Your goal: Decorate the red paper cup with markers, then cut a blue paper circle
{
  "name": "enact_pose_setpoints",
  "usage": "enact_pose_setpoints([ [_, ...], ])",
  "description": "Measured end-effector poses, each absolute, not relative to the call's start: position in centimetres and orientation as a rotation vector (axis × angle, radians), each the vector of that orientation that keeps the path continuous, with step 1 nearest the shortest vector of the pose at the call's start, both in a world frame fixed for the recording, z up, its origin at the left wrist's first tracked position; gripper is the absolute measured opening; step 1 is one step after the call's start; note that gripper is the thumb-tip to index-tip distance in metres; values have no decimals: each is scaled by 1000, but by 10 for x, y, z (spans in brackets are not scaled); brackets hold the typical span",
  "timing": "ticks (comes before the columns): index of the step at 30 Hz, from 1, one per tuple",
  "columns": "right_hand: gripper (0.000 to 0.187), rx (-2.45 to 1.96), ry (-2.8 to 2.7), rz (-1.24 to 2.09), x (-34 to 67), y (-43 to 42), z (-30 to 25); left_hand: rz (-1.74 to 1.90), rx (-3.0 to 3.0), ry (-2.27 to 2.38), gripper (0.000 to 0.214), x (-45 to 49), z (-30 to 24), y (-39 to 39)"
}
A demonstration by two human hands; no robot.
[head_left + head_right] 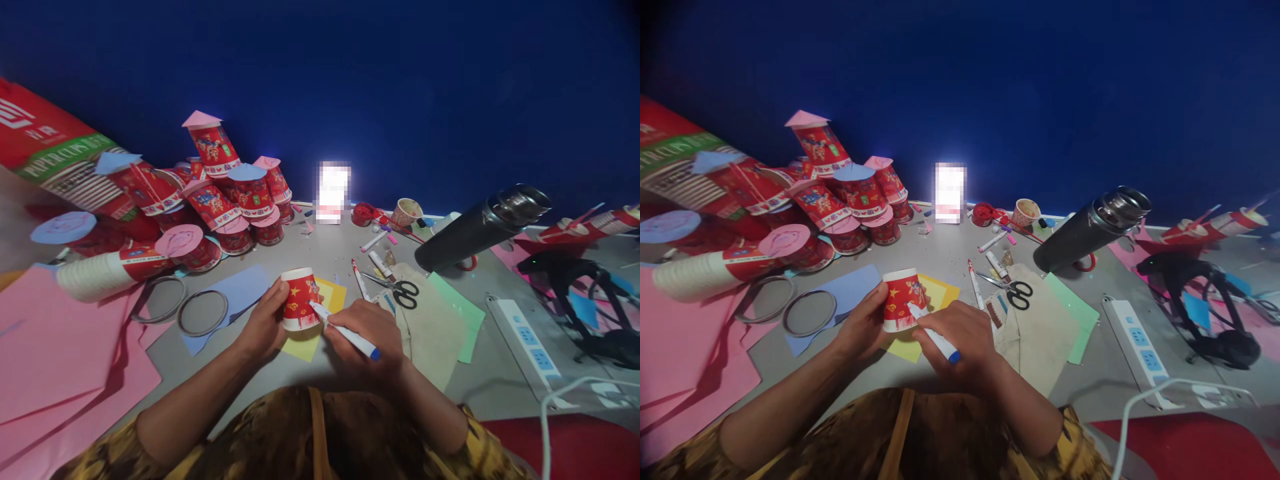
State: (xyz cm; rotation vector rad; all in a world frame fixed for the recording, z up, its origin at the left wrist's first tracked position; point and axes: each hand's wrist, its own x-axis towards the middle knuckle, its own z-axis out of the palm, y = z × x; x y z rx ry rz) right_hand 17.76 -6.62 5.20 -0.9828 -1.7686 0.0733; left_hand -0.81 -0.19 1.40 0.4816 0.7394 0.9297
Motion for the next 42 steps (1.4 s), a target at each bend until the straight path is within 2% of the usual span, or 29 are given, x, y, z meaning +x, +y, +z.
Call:
enact_pose_setpoints([
  [13,11,-1014,-1767,70,180,-69,53,871,406,756,46,-6,17,-3],
  [26,7,-1026,-1706,108,183,-71,54,839,383,721,47,-14,6,1],
  [42,12,-1047,-1660,158,185,-71,58,816,336,708,46,-12,10,-1],
])
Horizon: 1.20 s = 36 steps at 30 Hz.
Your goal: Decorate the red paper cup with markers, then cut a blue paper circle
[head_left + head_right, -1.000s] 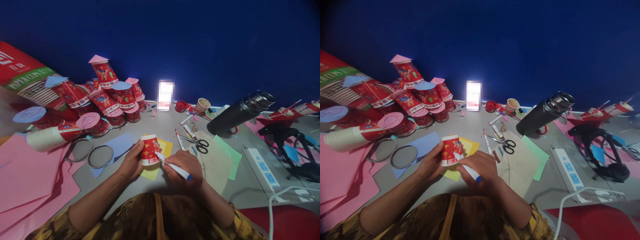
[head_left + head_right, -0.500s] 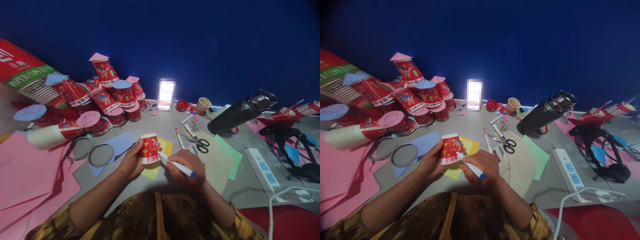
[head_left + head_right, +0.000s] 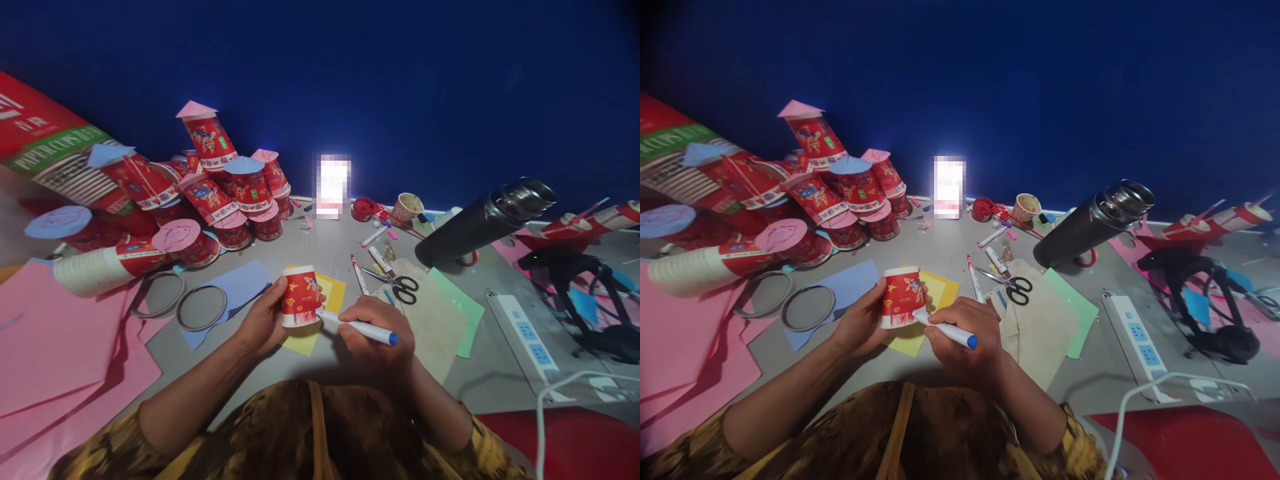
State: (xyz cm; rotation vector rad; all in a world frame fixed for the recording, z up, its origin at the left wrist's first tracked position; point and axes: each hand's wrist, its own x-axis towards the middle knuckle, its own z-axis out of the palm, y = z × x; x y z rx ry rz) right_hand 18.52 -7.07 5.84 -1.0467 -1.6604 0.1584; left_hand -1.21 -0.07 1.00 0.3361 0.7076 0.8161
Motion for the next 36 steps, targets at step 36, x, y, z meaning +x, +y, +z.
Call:
enact_pose_setpoints([
  [36,15,-1130,-1652,315,189,-73,63,818,372,738,40,-10,13,-3],
])
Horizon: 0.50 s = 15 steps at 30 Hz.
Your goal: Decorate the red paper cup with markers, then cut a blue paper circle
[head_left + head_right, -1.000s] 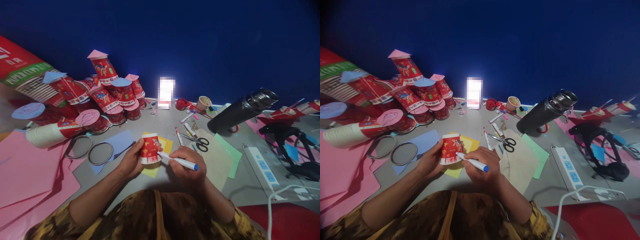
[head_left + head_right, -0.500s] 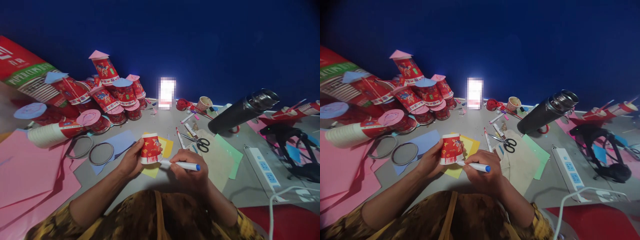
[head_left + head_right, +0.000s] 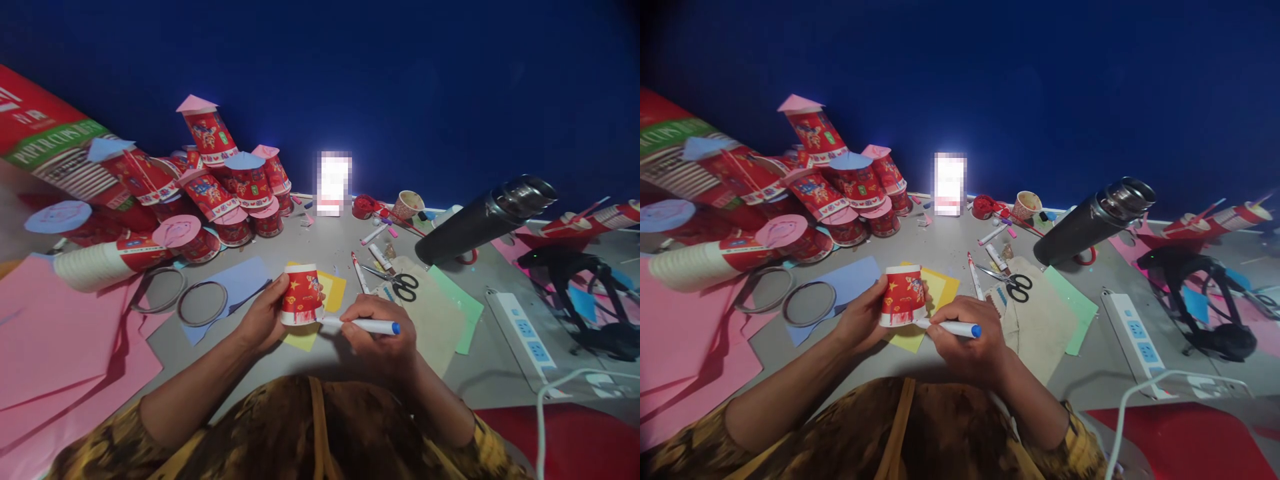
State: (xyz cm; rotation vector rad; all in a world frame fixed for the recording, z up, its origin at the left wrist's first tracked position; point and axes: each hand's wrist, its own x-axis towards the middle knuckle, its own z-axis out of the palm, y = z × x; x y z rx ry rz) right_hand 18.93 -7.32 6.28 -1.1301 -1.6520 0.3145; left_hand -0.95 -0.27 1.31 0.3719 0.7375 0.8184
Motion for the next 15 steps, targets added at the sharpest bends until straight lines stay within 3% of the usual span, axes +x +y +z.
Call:
enact_pose_setpoints([
  [15,14,-1110,-1632,189,186,-68,62,822,493,613,55,-12,5,-3],
])
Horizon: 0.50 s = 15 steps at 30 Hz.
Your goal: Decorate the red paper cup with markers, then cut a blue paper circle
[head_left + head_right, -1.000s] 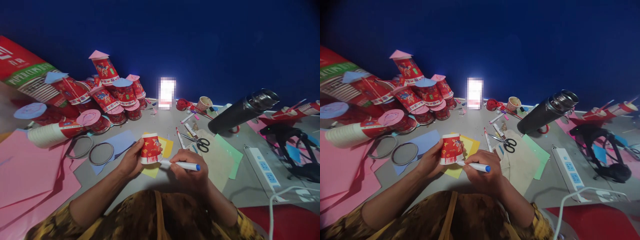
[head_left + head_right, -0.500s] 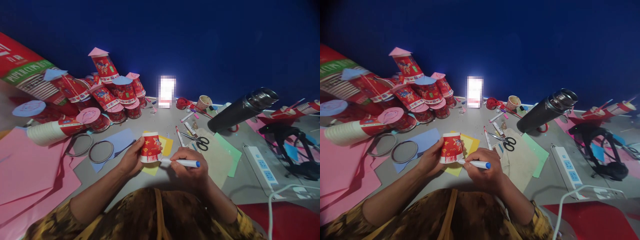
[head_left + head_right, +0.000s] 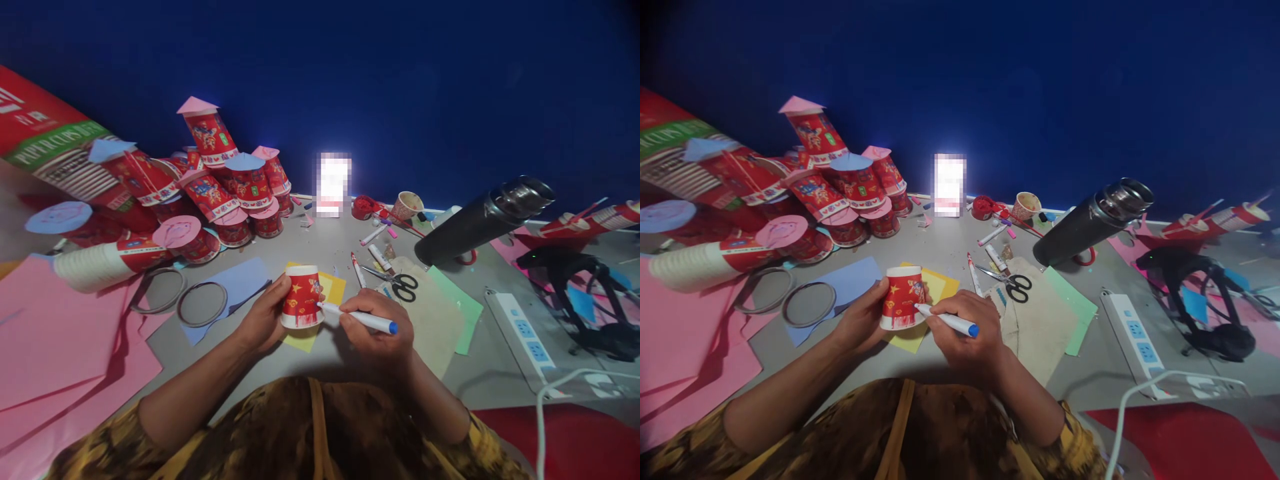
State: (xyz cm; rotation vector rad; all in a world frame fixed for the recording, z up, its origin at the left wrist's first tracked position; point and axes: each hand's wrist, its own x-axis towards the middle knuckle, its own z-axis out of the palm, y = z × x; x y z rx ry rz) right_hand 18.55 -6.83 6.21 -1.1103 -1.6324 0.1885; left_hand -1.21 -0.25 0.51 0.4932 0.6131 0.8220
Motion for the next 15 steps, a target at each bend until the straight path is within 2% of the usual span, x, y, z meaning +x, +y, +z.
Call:
enact_pose_setpoints([
  [5,13,-1079,-1618,172,184,-67,60,822,537,581,48,-12,4,-3],
  [15,11,-1005,-1631,184,181,-65,59,815,536,599,52,-11,4,-5],
])
